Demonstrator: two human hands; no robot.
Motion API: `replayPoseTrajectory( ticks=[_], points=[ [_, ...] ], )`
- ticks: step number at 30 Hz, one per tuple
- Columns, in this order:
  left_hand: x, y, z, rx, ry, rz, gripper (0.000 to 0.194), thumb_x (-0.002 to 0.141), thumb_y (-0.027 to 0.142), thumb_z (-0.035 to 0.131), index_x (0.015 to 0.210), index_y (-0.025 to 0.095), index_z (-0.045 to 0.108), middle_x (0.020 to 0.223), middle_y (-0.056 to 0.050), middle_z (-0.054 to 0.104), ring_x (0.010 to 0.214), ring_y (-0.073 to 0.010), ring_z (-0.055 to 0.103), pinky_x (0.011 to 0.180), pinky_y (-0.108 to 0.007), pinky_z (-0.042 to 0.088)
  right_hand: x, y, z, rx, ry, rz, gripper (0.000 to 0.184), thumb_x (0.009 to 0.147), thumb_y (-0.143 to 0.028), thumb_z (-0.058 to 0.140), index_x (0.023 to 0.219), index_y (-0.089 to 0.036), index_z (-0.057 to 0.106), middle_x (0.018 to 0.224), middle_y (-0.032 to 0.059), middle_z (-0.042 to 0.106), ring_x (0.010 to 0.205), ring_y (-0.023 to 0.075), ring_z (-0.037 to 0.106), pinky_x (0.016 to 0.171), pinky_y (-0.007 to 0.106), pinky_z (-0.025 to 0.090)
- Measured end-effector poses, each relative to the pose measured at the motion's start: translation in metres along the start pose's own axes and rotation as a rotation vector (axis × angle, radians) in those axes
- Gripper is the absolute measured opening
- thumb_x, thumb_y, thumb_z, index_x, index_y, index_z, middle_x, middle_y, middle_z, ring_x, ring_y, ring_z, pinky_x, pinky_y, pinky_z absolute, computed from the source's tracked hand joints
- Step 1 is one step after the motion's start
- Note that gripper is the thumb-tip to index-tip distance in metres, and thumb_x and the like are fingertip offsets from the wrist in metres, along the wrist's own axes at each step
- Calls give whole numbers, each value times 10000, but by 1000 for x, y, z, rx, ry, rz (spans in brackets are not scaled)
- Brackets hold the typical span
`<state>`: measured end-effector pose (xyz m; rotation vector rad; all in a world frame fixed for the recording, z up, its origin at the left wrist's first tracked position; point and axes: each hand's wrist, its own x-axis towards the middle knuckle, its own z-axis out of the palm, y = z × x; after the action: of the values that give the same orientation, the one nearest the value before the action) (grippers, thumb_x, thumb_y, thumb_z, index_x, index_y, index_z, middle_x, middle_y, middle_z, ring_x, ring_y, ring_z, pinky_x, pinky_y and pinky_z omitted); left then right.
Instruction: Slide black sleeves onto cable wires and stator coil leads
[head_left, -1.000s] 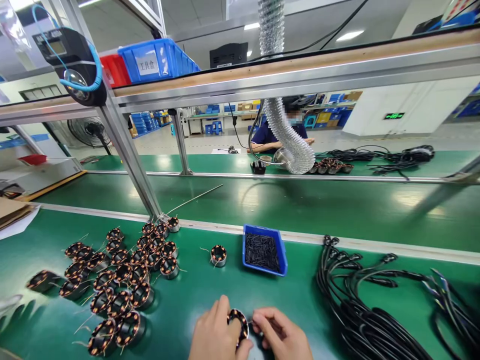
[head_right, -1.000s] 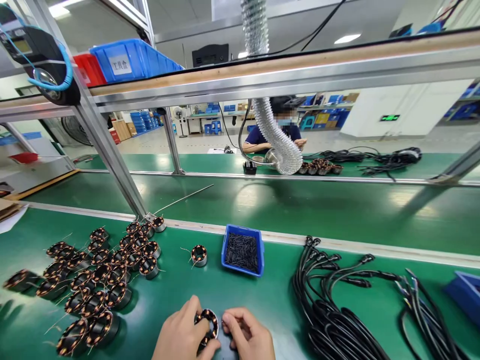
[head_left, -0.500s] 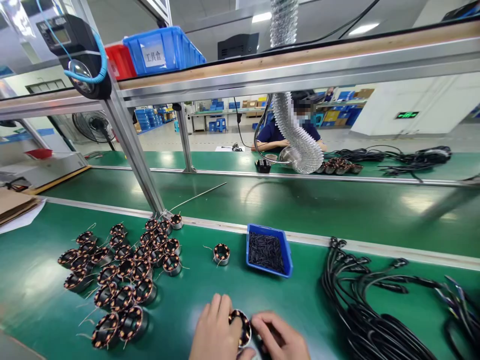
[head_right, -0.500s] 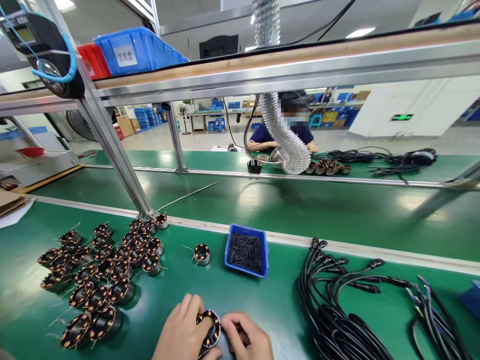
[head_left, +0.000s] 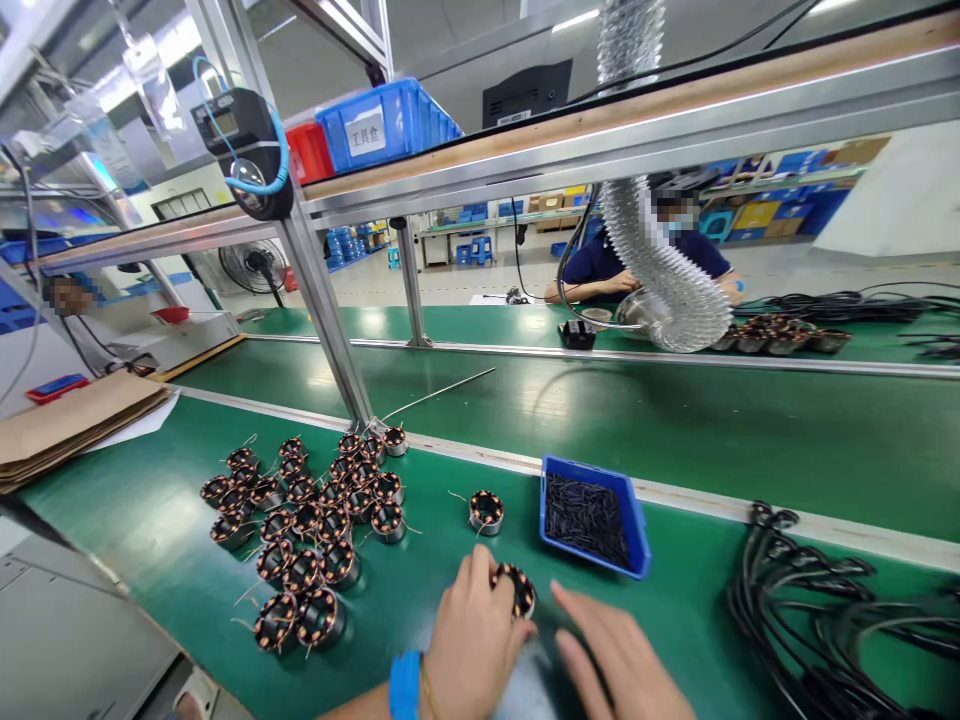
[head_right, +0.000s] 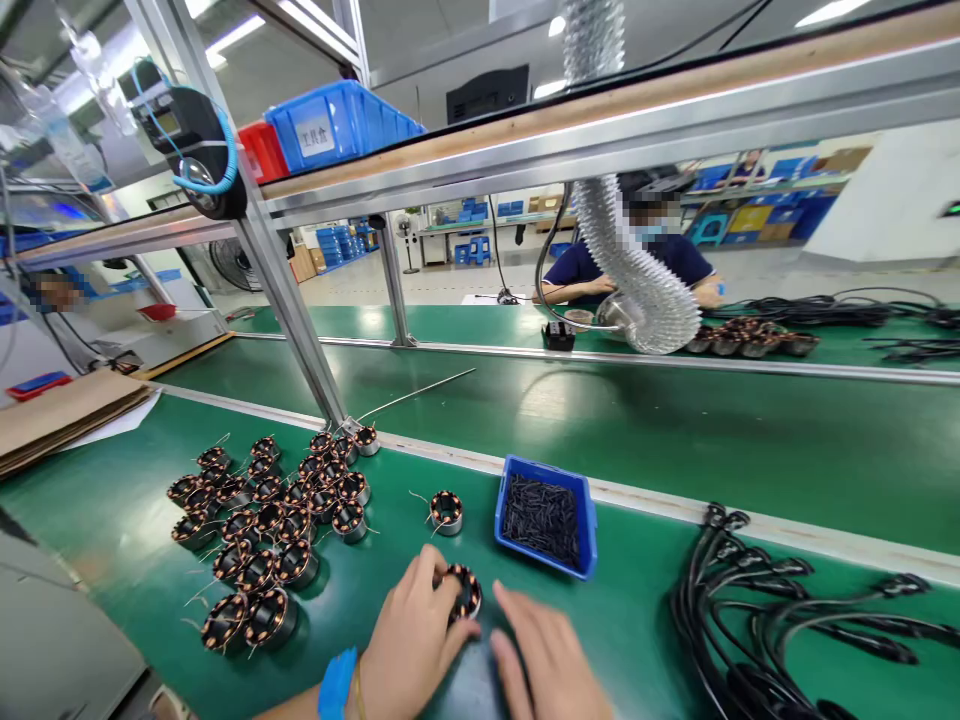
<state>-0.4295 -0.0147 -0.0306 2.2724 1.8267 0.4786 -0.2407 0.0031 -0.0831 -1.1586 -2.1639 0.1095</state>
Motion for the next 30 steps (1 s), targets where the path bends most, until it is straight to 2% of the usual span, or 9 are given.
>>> replayPoseTrajectory(
  ticks=[3, 5, 7, 9, 14, 18, 23, 25, 30],
  points=[
    [21, -10, -33, 0, 43, 16, 647, 732, 434, 877, 1227, 156, 566, 1256, -116, 531, 1127, -279, 593, 940, -396, 531, 61, 25, -26, -384, -102, 106, 348, 1001, -309, 478, 1236, -199, 710, 1157, 130, 751, 1029, 307, 687, 797, 423, 550],
    [27, -29, -58, 165, 138, -76, 585, 813, 490, 792, 1218, 129, 573, 1256, -151, 543, 1179, -327, 547, 1000, -472, 471, 93, 38, -33, -539, -208, 166, 312, 965, -221, 551, 1215, -155, 725, 1067, 156, 770, 978, 340, 683, 773, 448, 504],
    [30, -55, -77, 390, 158, -242, 340, 951, 371, 633, 1171, 113, 608, 1200, -169, 582, 1174, -349, 533, 1004, -516, 424, 112, 46, -33, -567, -260, 174, 221, 890, -160, 656, 1073, -145, 779, 948, 153, 786, 923, 356, 690, 759, 445, 474],
    [31, -80, -88, 514, 87, -339, 222, 970, 178, 526, 1153, 106, 631, 1157, -168, 615, 1119, -333, 562, 952, -479, 430, 120, 51, -28, -547, -286, 164, 135, 830, -107, 707, 912, -158, 801, 883, 137, 790, 884, 345, 703, 734, 417, 454],
    [35, -107, -87, 545, -17, -333, 340, 898, -20, 441, 1112, 130, 658, 1165, -135, 625, 1069, -282, 574, 822, -365, 430, 121, 51, -20, -490, -312, 169, 166, 875, -110, 644, 790, -164, 775, 819, 123, 782, 838, 298, 714, 703, 368, 425],
    [28, -98, -85, 545, -40, -301, 262, 904, 39, 517, 1096, 143, 663, 1166, -115, 606, 1074, -286, 551, 837, -371, 429, 120, 54, -21, -392, -292, 208, 224, 944, -178, 555, 863, -184, 764, 858, 88, 785, 843, 263, 716, 709, 337, 447],
    [2, -72, -82, 422, -36, -146, 114, 876, 142, 621, 955, 182, 692, 1127, -73, 590, 1092, -287, 516, 948, -439, 410, 115, 67, -23, -246, -217, 339, 242, 954, -250, 526, 993, -275, 764, 923, 14, 810, 809, 215, 752, 656, 281, 479],
    [-8, -56, -74, 296, -42, -101, 62, 852, 211, 673, 906, 187, 691, 1082, -60, 590, 1075, -285, 513, 957, -448, 414, 113, 71, -24, -211, -185, 377, 233, 946, -287, 539, 994, -295, 767, 898, 13, 809, 800, 226, 752, 634, 283, 472],
    [-20, -19, -34, 57, -122, -64, 193, 821, 333, 718, 940, 185, 682, 1085, -64, 593, 1032, -281, 523, 875, -422, 473, 114, 73, -27, -146, -120, 441, 183, 874, -240, 568, 832, -246, 746, 787, 63, 782, 694, 240, 716, 578, 296, 419]
  ],
)
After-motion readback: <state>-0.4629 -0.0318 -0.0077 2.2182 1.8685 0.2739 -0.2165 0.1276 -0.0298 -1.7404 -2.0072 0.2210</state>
